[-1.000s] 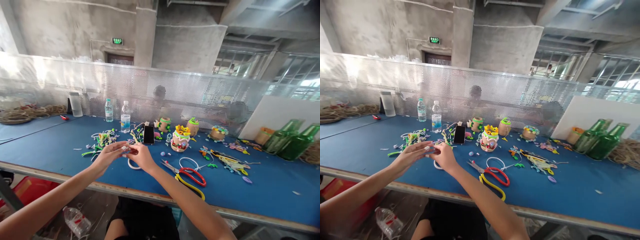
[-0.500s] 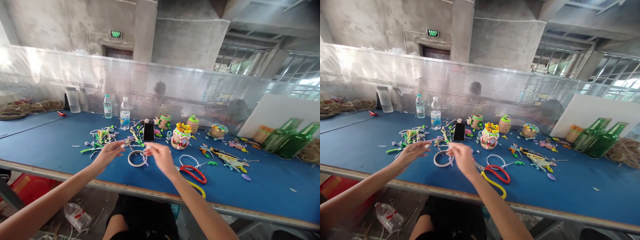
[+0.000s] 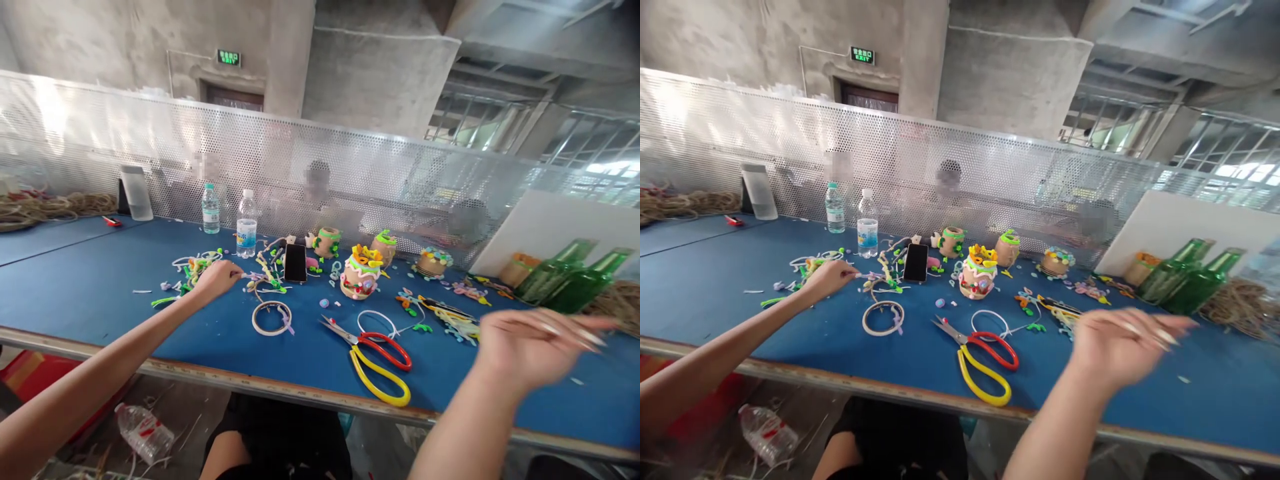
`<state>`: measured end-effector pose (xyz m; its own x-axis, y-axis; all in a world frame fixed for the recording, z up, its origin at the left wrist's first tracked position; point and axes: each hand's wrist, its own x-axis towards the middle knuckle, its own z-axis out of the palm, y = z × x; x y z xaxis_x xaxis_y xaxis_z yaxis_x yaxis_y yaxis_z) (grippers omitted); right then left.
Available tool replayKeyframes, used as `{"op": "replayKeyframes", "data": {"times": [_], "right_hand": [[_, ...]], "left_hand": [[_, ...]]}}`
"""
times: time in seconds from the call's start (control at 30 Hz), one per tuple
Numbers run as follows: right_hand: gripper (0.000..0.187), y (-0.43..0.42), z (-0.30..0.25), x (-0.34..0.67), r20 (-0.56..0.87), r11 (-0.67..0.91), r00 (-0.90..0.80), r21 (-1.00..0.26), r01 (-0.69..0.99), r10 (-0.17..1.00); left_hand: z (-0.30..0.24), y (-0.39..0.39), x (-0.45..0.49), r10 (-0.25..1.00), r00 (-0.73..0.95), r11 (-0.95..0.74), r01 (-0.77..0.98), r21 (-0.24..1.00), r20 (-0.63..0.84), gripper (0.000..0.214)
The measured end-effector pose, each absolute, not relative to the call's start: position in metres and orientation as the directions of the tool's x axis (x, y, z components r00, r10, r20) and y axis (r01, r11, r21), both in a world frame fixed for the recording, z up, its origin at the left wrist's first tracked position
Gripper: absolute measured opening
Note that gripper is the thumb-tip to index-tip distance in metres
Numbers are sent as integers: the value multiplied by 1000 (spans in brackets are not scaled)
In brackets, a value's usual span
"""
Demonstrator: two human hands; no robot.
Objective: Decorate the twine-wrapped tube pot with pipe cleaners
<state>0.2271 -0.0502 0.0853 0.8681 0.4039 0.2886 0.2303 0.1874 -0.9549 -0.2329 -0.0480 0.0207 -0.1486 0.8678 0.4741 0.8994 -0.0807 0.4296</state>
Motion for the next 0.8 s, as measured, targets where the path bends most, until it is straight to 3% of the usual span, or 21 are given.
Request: {"op": "replayKeyframes", "data": {"times": [0.03, 0.07, 0.1, 0.17, 0.2, 0.3, 0.4, 0.43, 0.67, 0.8], "right_hand": [[52, -40, 82, 213, 362, 438, 702, -896, 80, 613], [45, -32, 78, 195, 447, 539, 458, -838, -87, 769], [39, -27, 75, 172, 499, 529, 188, -829, -179, 846], [37, -24, 71, 119, 505, 510, -316, -857, -72, 803], [44, -24, 70, 90, 504, 576, -466, -817, 13, 727], [59, -18, 67, 15, 619, 832, -614, -542, 116, 489], [21, -3, 62, -25, 540, 805, -655, -564, 184, 528], [20, 2, 60, -30, 518, 795, -669, -577, 186, 533], [23, 9, 52, -8, 451, 759, -714, -629, 171, 535], [23, 6, 55, 8, 388, 699, -703, -681, 218, 597]], "left_hand": [[29, -48, -231, 853, -147, -76, 914, 398, 501, 29], [38, -49, -229, 836, -147, -72, 926, 371, 529, 28], [48, -52, -226, 820, -144, -71, 935, 348, 555, 28], [68, -58, -215, 797, -99, -99, 952, 290, 595, 30], [77, -62, -208, 790, -52, -130, 960, 249, 611, 31], [96, -71, -186, 746, 139, -238, 969, 66, 651, 35], [98, -75, -178, 728, 221, -263, 964, -33, 649, 34], [95, -74, -179, 734, 222, -260, 965, -36, 642, 33], [71, -65, -184, 774, 135, -300, 939, 170, 619, 28], [68, -61, -173, 785, 107, -288, 935, 206, 611, 31]]}}
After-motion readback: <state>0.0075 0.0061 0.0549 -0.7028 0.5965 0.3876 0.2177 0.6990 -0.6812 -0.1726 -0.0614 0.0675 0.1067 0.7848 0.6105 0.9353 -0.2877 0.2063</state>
